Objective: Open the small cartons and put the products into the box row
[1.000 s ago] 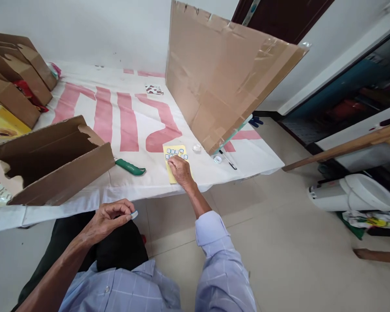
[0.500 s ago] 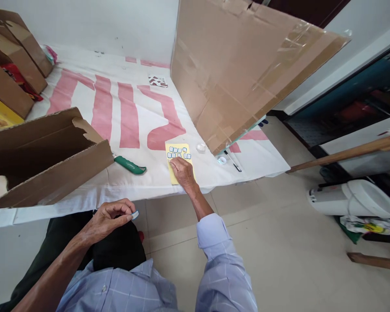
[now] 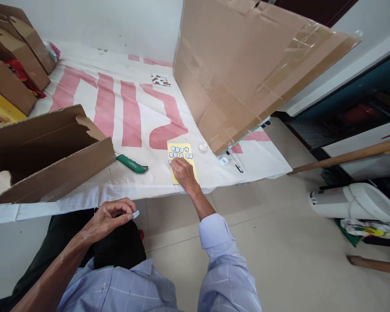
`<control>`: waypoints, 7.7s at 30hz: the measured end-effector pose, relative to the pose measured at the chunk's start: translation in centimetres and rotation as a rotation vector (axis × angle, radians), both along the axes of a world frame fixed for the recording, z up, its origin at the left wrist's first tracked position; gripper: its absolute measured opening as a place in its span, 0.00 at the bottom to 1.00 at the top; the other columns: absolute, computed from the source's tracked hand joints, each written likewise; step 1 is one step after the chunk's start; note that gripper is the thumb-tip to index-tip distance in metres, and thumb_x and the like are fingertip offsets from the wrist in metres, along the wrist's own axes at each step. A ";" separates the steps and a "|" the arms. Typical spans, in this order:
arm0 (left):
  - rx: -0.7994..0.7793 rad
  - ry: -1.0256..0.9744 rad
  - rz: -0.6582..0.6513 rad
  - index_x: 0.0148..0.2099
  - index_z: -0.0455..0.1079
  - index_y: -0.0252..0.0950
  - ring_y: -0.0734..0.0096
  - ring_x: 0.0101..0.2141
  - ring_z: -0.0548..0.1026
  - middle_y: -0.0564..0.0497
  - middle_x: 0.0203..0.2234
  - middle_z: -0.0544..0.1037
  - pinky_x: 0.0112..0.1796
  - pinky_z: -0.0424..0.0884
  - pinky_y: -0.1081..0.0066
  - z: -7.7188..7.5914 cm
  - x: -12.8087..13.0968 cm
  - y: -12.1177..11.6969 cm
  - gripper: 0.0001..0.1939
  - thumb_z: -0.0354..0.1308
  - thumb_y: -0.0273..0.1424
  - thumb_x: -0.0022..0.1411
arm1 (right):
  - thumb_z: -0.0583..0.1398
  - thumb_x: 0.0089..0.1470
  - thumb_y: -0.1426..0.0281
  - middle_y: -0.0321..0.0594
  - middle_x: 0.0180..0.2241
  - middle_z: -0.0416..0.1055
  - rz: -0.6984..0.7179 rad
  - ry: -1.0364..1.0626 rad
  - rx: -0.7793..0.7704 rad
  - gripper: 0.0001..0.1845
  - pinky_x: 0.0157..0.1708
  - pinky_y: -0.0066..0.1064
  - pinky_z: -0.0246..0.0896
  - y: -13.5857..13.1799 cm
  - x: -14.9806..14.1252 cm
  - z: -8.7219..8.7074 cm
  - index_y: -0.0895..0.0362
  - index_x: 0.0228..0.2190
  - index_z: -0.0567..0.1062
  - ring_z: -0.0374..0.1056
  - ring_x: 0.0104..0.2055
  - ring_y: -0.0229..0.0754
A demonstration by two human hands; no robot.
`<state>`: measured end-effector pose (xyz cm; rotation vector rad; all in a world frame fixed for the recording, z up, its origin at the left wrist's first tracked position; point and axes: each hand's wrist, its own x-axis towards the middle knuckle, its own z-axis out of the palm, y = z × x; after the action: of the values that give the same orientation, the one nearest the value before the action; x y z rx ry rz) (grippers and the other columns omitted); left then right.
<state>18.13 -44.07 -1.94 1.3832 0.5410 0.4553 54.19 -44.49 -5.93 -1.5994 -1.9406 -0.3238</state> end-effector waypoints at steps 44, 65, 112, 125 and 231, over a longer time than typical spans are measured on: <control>-0.213 -0.394 0.105 0.34 0.84 0.37 0.72 0.35 0.76 0.49 0.34 0.78 0.42 0.73 0.69 2.8 0.9 -0.2 0.12 0.77 0.38 0.64 | 0.77 0.56 0.53 0.38 0.31 0.79 0.317 1.576 -0.566 0.17 0.32 0.32 0.73 -8.2 -16.9 6.8 0.53 0.34 0.86 0.72 0.32 0.39; 0.347 -0.291 0.240 0.37 0.84 0.37 0.70 0.36 0.75 0.47 0.34 0.76 0.40 0.74 0.68 3.2 0.7 -0.5 0.10 0.71 0.36 0.71 | 0.78 0.54 0.52 0.38 0.35 0.75 0.323 1.540 -0.469 0.19 0.33 0.33 0.72 -8.6 -17.3 7.2 0.52 0.33 0.83 0.72 0.35 0.41; 0.156 -0.267 0.286 0.34 0.80 0.36 0.70 0.33 0.73 0.49 0.31 0.77 0.36 0.68 0.69 3.1 2.1 -3.2 0.14 0.70 0.40 0.71 | 0.68 0.67 0.54 0.39 0.34 0.75 0.187 1.269 -0.270 0.15 0.39 0.35 0.68 -10.2 -18.2 9.0 0.52 0.35 0.78 0.70 0.38 0.43; 0.120 -0.139 0.182 0.40 0.82 0.36 0.71 0.34 0.74 0.48 0.35 0.79 0.36 0.68 0.72 0.2 2.0 -3.4 0.08 0.70 0.36 0.67 | 0.62 0.50 0.55 0.36 0.29 0.71 -0.337 0.866 -0.353 0.15 0.38 0.34 0.62 -1.9 -2.3 6.5 0.54 0.27 0.73 0.63 0.33 0.40; 0.624 -0.069 0.593 0.85 0.43 0.42 0.35 0.76 0.59 0.32 0.79 0.53 0.63 0.78 0.51 1.9 -17.0 9.1 0.70 0.81 0.36 0.49 | 0.77 0.50 0.52 0.48 0.61 0.75 0.165 0.725 -0.255 0.42 0.59 0.53 0.75 4.1 -18.3 9.7 0.46 0.62 0.70 0.73 0.61 0.57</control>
<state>1.10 -34.96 -0.05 1.7782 0.7938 1.2254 35.93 -40.34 3.73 -1.4162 -1.5518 0.5262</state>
